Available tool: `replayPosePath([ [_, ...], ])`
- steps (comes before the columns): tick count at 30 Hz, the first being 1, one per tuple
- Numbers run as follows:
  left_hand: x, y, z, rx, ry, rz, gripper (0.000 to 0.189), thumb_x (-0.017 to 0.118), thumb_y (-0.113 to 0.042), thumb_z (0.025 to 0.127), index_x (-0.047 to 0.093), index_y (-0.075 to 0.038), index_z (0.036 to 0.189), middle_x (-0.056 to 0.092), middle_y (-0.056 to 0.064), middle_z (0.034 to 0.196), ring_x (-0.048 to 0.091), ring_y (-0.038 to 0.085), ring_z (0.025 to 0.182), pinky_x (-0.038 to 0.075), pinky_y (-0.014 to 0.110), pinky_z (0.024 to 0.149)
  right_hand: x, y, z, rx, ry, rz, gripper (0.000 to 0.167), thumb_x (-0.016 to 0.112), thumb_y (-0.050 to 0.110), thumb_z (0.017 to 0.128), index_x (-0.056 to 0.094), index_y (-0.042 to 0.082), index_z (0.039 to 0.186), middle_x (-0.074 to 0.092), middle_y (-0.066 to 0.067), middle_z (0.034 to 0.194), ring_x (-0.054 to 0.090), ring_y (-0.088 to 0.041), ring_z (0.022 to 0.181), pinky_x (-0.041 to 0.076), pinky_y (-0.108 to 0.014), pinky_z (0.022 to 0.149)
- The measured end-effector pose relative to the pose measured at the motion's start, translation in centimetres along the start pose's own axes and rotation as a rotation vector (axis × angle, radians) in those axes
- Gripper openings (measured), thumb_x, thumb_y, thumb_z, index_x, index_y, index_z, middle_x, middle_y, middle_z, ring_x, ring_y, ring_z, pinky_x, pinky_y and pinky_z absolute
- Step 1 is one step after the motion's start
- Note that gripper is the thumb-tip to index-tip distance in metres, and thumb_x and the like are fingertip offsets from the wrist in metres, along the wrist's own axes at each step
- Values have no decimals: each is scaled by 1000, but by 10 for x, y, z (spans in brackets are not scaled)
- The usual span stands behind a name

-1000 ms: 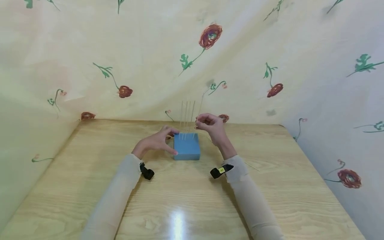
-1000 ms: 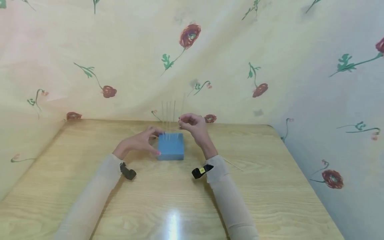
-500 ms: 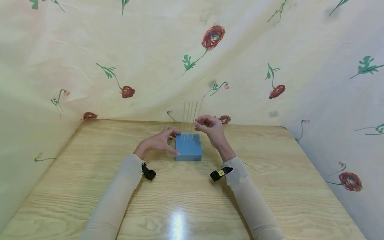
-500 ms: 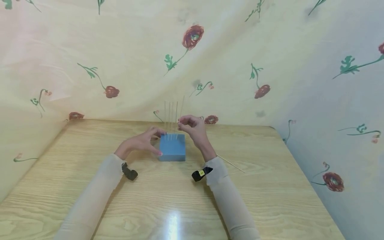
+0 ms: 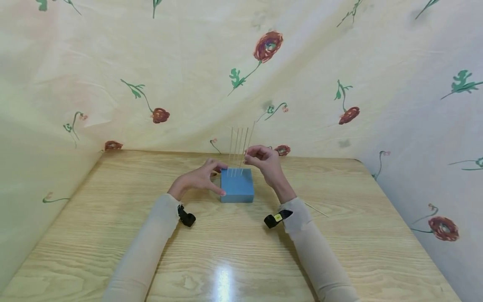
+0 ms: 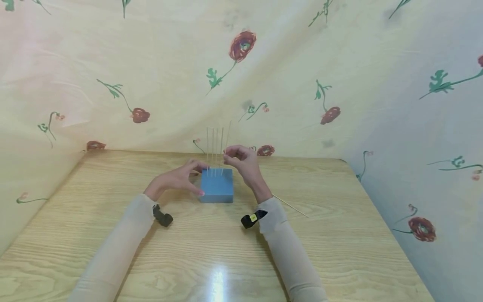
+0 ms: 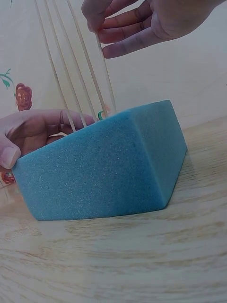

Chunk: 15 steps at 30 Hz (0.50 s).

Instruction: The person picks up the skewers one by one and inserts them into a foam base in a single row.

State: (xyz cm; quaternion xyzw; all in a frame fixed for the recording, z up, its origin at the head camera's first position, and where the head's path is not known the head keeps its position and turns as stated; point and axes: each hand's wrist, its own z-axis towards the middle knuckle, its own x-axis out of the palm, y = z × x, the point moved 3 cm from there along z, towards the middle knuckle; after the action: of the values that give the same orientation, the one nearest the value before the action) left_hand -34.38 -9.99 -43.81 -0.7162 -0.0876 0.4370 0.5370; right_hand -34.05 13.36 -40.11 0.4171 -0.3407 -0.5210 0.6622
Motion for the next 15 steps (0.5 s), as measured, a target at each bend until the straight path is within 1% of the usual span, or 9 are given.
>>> replayPosePath([
  [4,-1,1,1,3,4,0,88,88,-19,80,39,-8,152,26,16,150,34,36,141,34,52,118,1,-1,1,4,0,-18,24,71,-3,92,62,-19,107,68,-7,88,67,-13,75,63,-37,78],
  [8,-2,1,2,4,1,3,89,89,-22,79,39,-9,152,27,15,149,35,35,140,35,51,118,1,-2,2,-5,1,-26,15,71,-4,92,67,-12,103,68,-4,88,67,-13,76,63,-32,77],
  [11,-5,2,4,12,-1,9,89,89,-23,79,39,-9,151,28,15,148,35,35,140,35,52,117,1,-2,4,-14,-1,-21,10,72,-3,92,70,-6,101,69,-5,89,67,-13,77,62,-32,77],
  [13,-6,3,5,15,0,10,88,89,-22,80,40,-9,151,28,15,148,35,35,140,35,52,117,2,-2,5,-13,-3,-21,10,72,-2,92,70,-6,101,69,-6,90,67,-13,77,62,-31,77],
  [15,-7,4,6,19,7,8,87,88,-21,80,39,-9,152,27,15,148,35,36,140,35,52,118,2,-3,6,-8,-4,-22,12,71,-3,92,68,-9,102,69,-6,90,67,-13,77,62,-31,76],
])
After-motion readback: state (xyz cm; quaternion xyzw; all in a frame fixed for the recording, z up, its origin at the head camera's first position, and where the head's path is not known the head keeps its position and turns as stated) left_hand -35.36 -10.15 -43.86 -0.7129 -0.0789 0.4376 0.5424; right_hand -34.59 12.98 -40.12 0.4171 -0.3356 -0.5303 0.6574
